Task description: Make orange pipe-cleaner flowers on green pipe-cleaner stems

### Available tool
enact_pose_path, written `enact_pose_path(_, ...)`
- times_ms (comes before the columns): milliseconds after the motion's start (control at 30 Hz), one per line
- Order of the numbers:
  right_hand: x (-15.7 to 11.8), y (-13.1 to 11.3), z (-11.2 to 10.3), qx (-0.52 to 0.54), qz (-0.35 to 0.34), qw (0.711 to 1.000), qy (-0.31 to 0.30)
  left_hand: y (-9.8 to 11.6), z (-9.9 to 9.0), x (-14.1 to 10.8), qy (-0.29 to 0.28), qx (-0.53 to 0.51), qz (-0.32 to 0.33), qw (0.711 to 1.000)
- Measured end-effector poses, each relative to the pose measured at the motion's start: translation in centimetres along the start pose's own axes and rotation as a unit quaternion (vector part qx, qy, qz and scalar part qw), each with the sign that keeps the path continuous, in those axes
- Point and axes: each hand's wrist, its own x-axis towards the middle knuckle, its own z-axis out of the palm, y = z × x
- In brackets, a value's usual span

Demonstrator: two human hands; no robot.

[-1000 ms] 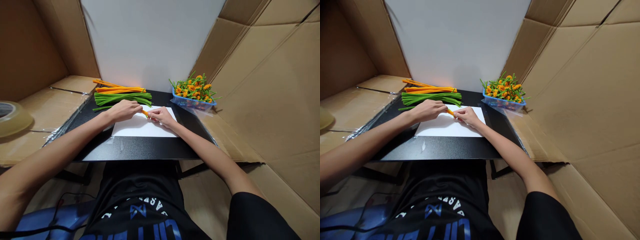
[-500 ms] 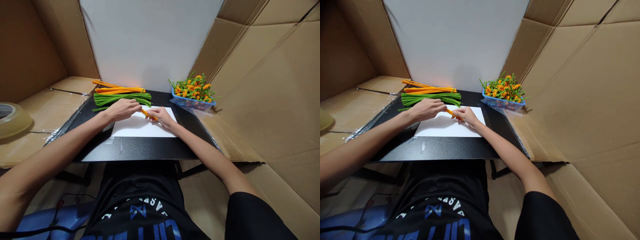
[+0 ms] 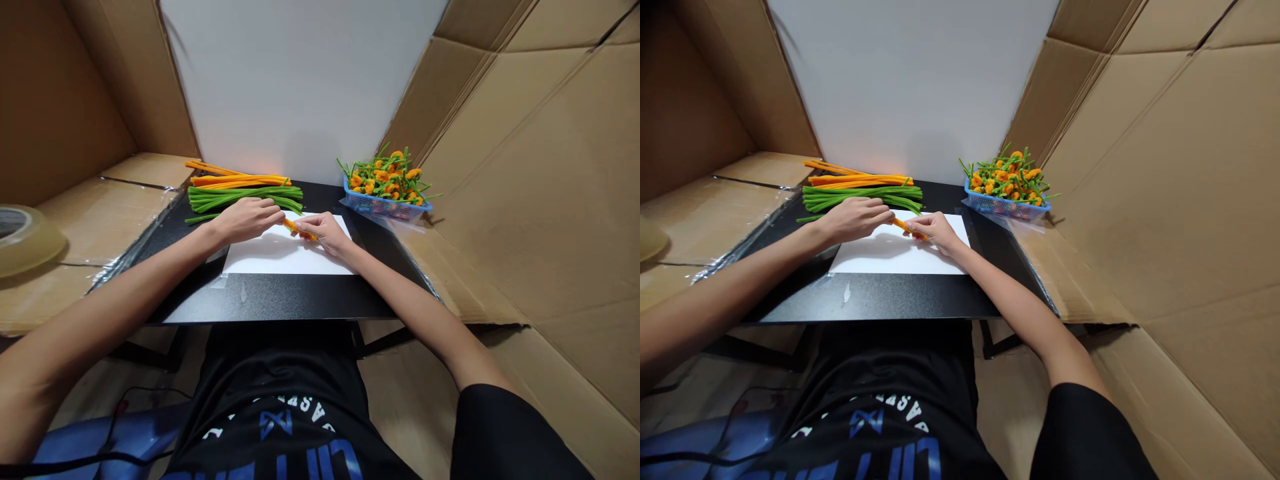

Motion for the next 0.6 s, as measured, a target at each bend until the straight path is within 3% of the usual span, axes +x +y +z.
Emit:
enact_pose_path(300, -0.21, -0.34, 0.10, -0.083, -0.046, 0.995, 0.008, 0.01, 0.04, -0.15, 0.006, 0.047, 0.016, 0.999)
enact_pose_path(600, -0.45, -0.53, 0.61, 0.001, -0.023, 1.000, 0.013, 0.00, -0.05, -0.01, 0.011, 0.032, 0.013, 0.999)
